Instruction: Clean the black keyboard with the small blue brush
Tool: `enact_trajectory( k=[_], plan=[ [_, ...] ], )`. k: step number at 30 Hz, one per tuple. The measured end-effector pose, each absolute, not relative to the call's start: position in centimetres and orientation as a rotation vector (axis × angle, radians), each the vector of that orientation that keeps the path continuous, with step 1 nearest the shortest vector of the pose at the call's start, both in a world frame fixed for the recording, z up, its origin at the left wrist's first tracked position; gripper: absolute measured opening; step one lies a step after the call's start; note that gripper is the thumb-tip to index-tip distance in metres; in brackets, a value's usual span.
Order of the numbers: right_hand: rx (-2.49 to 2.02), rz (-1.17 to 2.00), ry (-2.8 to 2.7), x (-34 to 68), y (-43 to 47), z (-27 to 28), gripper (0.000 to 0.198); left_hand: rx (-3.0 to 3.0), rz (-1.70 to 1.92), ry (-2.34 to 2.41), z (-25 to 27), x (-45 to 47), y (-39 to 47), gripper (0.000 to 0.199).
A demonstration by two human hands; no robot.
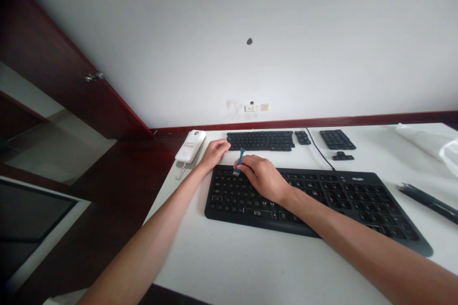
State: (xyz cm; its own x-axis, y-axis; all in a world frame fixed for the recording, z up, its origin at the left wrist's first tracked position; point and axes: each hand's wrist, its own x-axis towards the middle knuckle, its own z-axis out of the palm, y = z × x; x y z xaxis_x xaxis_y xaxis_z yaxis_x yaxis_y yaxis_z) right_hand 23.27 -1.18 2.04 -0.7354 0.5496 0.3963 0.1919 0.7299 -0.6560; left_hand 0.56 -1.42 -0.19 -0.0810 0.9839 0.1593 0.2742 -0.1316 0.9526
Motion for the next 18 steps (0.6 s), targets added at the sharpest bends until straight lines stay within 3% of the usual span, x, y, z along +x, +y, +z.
enact_trajectory(
  k=[18],
  plan=[
    [-0.476,0.859,-2.35,23.29,-1.27,1.89,0.023,1.477,1.245,1.43,-0.18,0.54,-1.44,0.037]
  ],
)
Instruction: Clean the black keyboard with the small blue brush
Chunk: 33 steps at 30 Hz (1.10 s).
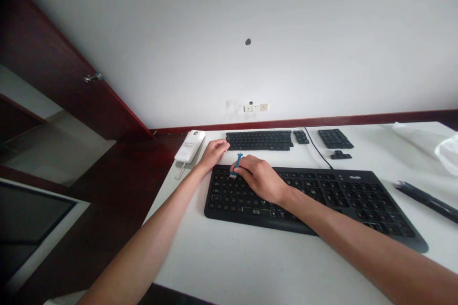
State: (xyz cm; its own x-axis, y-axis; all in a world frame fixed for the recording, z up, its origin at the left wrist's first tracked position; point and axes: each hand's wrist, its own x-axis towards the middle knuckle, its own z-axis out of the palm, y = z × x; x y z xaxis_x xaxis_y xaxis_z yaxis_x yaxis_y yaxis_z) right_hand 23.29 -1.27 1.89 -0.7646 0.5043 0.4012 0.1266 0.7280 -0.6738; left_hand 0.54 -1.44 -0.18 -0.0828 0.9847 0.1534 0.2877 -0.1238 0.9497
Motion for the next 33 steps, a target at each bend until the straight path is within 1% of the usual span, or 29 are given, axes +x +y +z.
enact_trajectory(
  k=[3,8,14,21,24,29,33],
  plan=[
    [-0.466,0.829,-2.363,23.4,-1.4,2.2,0.023,1.48,1.246,1.428,-0.2,0.6,-1.5,0.037],
    [-0.285,0.93,-2.484,23.7,-2.0,2.9,0.021,1.473,1.248,1.435,-0.2,0.5,-1.4,0.035],
    [-0.158,0.899,-2.583,23.9,-2.7,3.3,0.024,1.467,1.237,1.427,-0.4,0.4,-1.2,0.035],
    [-0.139,1.118,-2.59,24.0,-3.4,4.5,0.019,1.446,1.25,1.422,-0.8,0.4,-1.0,0.036],
    [-0.289,1.054,-2.517,24.0,-2.7,4.9,0.019,1.448,1.253,1.422,-0.8,0.4,-1.1,0.036],
    [-0.726,0.794,-2.258,24.2,-0.2,4.6,0.016,1.468,1.25,1.425,-0.5,0.3,-1.3,0.039],
    [-0.765,0.758,-2.288,24.3,0.7,4.0,0.015,1.437,1.257,1.444,-0.4,0.2,-1.3,0.038]
  ],
)
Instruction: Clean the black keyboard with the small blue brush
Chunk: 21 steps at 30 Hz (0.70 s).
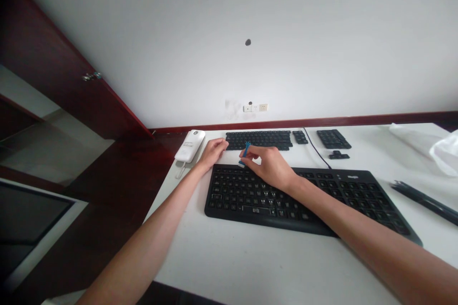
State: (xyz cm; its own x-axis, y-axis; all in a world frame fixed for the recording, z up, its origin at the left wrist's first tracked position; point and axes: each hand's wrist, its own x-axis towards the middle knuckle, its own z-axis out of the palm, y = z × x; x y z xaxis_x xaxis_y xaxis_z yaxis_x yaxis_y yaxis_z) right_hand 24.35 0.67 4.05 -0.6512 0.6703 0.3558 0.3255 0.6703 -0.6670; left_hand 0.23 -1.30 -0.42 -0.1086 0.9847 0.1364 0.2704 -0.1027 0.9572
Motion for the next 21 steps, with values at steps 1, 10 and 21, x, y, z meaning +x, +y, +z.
enact_trajectory(
  k=[1,10,21],
  plan=[
    [-0.744,0.776,-2.331,24.3,0.6,4.0,0.015,1.438,1.256,1.445,-0.4,0.2,-1.3,0.037],
    [-0.588,0.944,-2.549,24.4,-0.8,5.9,0.017,1.419,1.253,1.401,-0.2,0.4,-1.5,0.037],
    [-0.632,0.897,-2.319,24.2,0.0,2.5,0.024,1.453,1.238,1.443,0.1,0.4,-1.4,0.037]
  ],
)
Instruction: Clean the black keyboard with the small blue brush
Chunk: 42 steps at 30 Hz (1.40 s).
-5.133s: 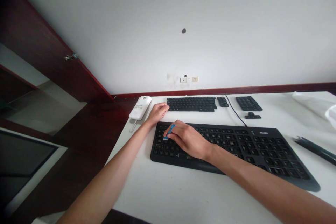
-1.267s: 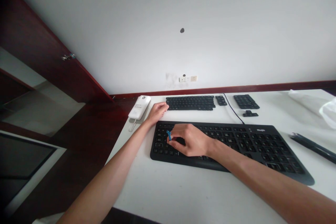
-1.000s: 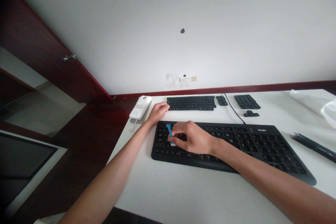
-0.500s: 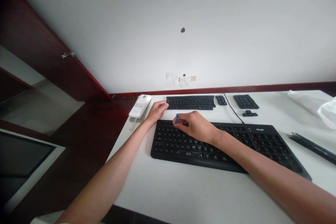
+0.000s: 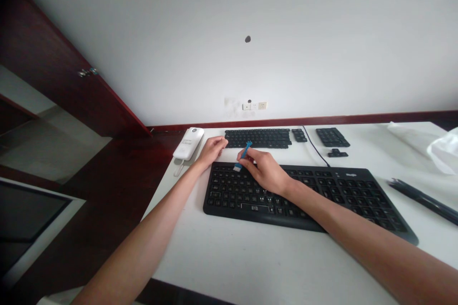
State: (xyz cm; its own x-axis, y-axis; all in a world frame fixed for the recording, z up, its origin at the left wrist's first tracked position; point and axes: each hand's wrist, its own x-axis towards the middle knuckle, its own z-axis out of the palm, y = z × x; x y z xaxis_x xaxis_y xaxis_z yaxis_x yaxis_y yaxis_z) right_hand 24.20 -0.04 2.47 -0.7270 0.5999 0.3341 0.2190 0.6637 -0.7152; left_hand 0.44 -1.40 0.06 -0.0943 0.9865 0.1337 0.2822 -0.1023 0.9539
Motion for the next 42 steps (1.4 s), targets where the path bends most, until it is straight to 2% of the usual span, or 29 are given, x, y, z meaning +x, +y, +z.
enact_trajectory(
  k=[42],
  plan=[
    [-0.747,0.795,-2.254,24.1,-0.09,2.08,0.024,1.519,1.222,1.471,-0.37,0.46,-1.34,0.04]
  ],
)
